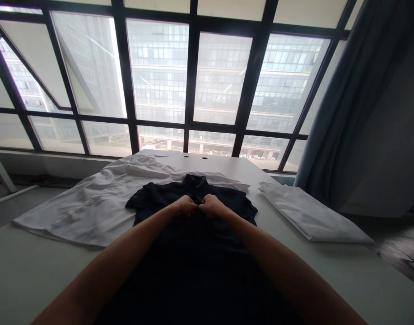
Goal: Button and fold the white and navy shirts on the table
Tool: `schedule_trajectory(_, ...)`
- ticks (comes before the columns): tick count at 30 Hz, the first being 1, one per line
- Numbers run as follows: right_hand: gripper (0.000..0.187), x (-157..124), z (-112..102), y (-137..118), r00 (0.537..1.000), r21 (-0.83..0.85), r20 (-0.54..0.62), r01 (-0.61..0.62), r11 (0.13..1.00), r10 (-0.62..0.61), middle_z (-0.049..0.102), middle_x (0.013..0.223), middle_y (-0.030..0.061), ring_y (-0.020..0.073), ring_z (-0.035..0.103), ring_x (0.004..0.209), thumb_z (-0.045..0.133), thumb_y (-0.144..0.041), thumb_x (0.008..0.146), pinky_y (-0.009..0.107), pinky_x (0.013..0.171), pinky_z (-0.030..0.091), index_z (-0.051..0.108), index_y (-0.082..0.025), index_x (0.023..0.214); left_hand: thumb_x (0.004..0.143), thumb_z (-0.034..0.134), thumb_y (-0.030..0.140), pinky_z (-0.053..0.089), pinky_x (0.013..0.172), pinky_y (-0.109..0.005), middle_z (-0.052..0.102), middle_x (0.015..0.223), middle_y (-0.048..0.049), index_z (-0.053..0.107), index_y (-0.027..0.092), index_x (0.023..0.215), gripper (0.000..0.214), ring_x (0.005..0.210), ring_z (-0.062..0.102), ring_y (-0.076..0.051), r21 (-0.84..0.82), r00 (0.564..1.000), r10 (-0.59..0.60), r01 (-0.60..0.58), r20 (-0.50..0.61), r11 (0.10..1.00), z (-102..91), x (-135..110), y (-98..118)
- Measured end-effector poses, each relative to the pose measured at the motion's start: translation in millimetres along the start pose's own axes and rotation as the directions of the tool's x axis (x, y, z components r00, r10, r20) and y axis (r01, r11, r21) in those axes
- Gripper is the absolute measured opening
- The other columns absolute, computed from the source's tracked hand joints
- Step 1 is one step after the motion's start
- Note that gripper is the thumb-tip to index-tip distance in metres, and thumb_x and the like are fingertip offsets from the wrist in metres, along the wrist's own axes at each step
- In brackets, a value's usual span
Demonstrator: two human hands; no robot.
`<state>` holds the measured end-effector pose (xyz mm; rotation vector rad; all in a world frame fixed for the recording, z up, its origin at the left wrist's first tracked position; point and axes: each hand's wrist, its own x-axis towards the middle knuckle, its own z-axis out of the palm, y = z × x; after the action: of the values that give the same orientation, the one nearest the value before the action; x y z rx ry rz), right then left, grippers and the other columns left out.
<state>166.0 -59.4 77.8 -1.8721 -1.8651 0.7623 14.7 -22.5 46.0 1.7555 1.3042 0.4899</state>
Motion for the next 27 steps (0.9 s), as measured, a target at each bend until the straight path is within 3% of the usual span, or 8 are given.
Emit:
schedule_trajectory(3,0.007,-2.2,2.8,4.7,0.951,-0.082,-0.210,0.214,0.973,-0.227,0.069,0.068,0.0053,0.0205,0.067,0.068,0.063,-0.017,0.075,0.025,0.063,0.049,0.068,-0.015,0.071,0.082,0.065,0.038,0.027,0.037,-0.019,0.054,0.049,0.0020,0.055,0.014,0.057,0.036,0.036,0.044,-0.007,-0.094,1.000,0.020,-0.022,-0.016,0.995,3.5,-8.5,-2.1)
schedule_trajectory(6,0.010,-5.9,13.9,12.1,0.883,-0.108,-0.305,0.339,0.935,-0.356,0.072,0.076,0.0045,0.0181,0.066,0.073,0.061,-0.018,0.078,0.023,0.069,0.047,0.071,-0.016,0.076,0.082,0.065,0.041,0.028,0.038,-0.018,0.054,0.051,0.0033,0.057,0.015,0.063,0.034,0.038,0.045,-0.006,-0.159,0.994,0.071,-0.083,-0.080,0.984,6.6,-14.1,-7.2)
schedule_trajectory(14,0.016,-9.0,35.4,41.8,0.869,0.105,-0.324,0.425,0.899,-0.373,0.076,0.087,0.0038,0.0208,0.070,0.082,0.060,-0.021,0.083,0.026,0.075,0.051,0.075,-0.018,0.089,0.084,0.063,0.041,0.031,0.039,-0.018,0.058,0.055,0.0032,0.062,0.014,0.073,0.029,0.039,0.048,-0.007,-0.175,0.980,0.146,-0.169,-0.134,0.970,12.4,-17.3,-13.4)
schedule_trajectory(27,0.018,-7.4,36.5,44.4,0.866,0.203,-0.351,0.442,0.874,-0.357,0.076,0.087,0.0068,0.0220,0.070,0.080,0.063,-0.023,0.081,0.029,0.076,0.052,0.075,-0.015,0.089,0.087,0.057,0.029,0.034,0.042,-0.019,0.059,0.054,0.0039,0.063,0.014,0.075,0.019,0.039,0.050,-0.008,-0.121,0.961,0.202,-0.227,-0.188,0.966,17.6,-19.2,-15.2)
